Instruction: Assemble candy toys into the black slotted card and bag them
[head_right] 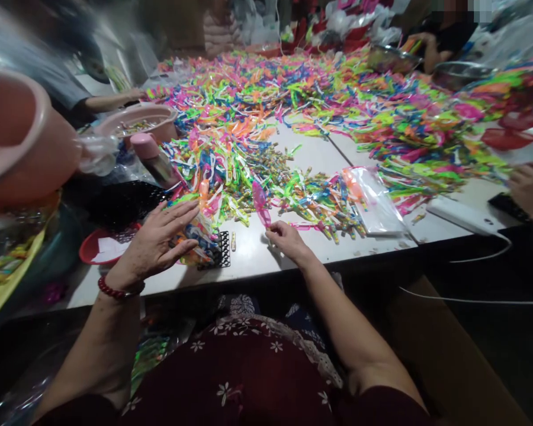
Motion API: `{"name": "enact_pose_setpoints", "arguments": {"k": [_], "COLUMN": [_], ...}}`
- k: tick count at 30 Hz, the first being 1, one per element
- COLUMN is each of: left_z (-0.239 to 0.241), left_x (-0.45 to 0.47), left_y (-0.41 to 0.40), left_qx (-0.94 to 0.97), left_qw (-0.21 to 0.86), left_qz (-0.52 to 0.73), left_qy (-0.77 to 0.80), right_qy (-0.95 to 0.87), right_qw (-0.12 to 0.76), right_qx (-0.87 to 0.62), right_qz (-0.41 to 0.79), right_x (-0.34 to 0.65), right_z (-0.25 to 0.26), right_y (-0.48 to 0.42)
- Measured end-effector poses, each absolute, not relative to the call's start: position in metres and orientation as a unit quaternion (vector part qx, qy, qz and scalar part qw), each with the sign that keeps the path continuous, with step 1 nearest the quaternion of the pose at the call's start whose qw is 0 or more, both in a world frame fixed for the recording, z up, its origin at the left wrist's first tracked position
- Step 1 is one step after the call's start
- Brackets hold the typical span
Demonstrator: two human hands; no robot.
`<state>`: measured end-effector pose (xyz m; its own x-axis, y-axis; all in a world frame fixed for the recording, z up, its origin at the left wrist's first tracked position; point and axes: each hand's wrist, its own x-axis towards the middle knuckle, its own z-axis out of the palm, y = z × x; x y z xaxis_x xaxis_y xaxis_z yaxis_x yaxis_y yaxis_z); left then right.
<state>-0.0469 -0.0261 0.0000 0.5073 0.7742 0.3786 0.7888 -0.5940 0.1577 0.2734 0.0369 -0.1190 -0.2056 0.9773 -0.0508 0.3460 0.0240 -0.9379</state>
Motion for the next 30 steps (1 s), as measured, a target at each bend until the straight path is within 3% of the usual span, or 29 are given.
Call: {"name": "enact_pose_setpoints", "arguments": {"k": [5,17,25,30], "left_z": [0.002,-0.004,0.000,-0.002], "left_x": [-0.045,-0.047,-0.043,-0.043], "left_y": [-0.029,-0.027,-0.030,-0.029], "left_qx": [-0.867,-0.878,-0.874,-0.874], "left_qw": [0.017,0.024,0.013,0.025], "left_qz": [-0.197,-0.215,-0.213,-0.213], "left_qy": [-0.457,-0.428,-0.435,-0.436], "right_qy": [-0.628,-0.768,-0.862,-0.851], "right_qw": [0.364,0.365,0.254,0.218], "right_qx": [-0.465,-0.400,-0.369,-0.406], "right_qz": [0.506,0.342,0.237,0.251], "right_x": [0.215,0.162,0.161,0.147], "right_z": [-0.123,-0.147,-0.135,-0.130], "right_y": [0.011,-0.006,-0.005,-0.006]}}
